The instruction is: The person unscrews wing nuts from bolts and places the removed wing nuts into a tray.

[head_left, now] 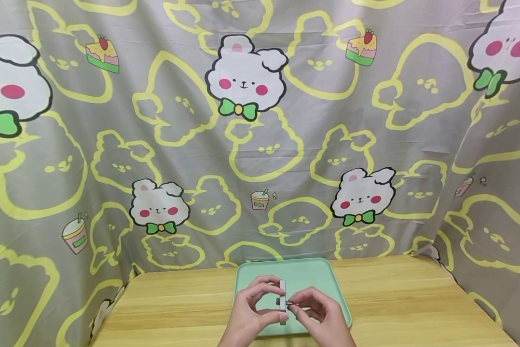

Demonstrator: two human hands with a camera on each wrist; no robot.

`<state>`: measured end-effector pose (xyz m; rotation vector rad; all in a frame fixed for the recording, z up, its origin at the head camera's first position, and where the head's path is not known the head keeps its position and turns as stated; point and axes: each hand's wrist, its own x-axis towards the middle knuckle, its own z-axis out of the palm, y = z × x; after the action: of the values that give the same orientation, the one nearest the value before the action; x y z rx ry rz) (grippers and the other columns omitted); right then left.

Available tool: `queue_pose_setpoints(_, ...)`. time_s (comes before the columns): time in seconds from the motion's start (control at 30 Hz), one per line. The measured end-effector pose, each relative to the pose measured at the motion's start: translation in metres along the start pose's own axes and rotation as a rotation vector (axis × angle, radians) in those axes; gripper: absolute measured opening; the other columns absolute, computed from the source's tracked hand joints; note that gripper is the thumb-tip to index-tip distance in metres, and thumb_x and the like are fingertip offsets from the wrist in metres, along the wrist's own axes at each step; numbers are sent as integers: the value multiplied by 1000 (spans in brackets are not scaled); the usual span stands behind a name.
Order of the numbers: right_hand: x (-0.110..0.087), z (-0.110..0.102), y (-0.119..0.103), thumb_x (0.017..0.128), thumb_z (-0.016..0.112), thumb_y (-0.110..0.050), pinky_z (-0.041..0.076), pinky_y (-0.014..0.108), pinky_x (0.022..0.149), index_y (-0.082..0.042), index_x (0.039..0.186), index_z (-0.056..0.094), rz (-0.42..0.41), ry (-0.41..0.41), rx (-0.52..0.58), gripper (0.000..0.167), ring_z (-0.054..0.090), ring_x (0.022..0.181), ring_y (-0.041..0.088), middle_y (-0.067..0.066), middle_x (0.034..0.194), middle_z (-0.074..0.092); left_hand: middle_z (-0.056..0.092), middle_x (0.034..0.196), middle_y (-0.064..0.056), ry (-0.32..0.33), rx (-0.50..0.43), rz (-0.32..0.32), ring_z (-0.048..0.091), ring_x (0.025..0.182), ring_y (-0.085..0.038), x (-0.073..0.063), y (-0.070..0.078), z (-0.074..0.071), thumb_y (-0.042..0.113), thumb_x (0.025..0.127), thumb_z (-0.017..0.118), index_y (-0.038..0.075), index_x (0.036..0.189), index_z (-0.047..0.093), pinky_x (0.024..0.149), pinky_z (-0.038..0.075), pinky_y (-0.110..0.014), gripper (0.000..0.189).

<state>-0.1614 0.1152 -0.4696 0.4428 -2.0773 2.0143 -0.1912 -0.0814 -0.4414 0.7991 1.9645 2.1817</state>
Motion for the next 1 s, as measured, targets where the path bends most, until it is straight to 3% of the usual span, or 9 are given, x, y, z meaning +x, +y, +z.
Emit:
queue_pose_setpoints(0.1,0,1,6,92,76,-3,64,31,74,-11,101,70,-234,9,-110,13,71,93,17,7,103,70,52,136,-27,1,-7,-3,53,127,-41,0,1,-1,2,79,87,-4,113,72,83,64,-45,37)
queue_pose_setpoints(0.2,2,1,13,86,78,9,63,25,73,-16,100,69,-505,28,-239,30,70,91,17,5,105,70,52,136,-27,2,-9,-3,54,127,-38,0,2,-2,2,79,88,-5,113,71,83,64,-46,39)
queue_pose_setpoints(0.27,3,1,17,81,79,14,60,21,76,-19,101,69,-623,45,-296,39,69,91,17,5,106,70,52,136,-25,1,-12,-4,56,126,-33,0,3,-3,1,79,87,-8,114,70,84,64,-47,40)
queue_pose_setpoints(0.37,5,0,21,79,82,12,57,16,82,-20,101,69,-742,73,-361,41,68,92,17,6,107,69,53,136,-22,-3,-17,-4,57,125,-27,1,3,-3,1,80,87,-9,115,68,85,63,-48,41)
queue_pose_setpoints(0.6,9,1,23,100,69,-13,57,15,79,-14,99,69,-942,97,-426,2,68,89,19,10,109,67,53,136,-23,-5,-16,-2,57,125,-28,0,3,-4,1,80,86,-6,114,70,84,64,-48,38)
queue_pose_setpoints(0.7,9,2,23,99,70,-13,57,16,82,-14,100,69,-924,88,-415,2,68,90,21,9,111,67,52,137,-25,2,-15,-2,56,126,-31,0,3,-5,0,80,86,-7,114,70,84,64,-47,38)
queue_pose_setpoints(0.8,6,2,19,93,78,-10,57,17,84,-16,104,69,-811,71,-380,15,68,95,21,7,115,67,52,137,-24,12,-16,3,53,128,-38,0,3,-5,0,79,87,-5,113,71,84,64,-47,37)
queue_pose_setpoints(0.9,2,1,10,89,80,-4,61,24,82,-14,106,70,-575,50,-269,23,67,101,21,6,116,67,53,135,-21,18,-17,8,51,129,-43,0,3,-6,-1,79,87,-4,112,71,84,63,-48,36)
queue_pose_setpoints(1.0,1,0,1,92,77,-6,63,33,82,-9,108,70,-256,62,-106,19,69,102,20,10,115,68,54,135,-20,20,-19,10,51,130,-43,0,4,-5,-1,78,87,-4,112,72,84,63,-49,37)
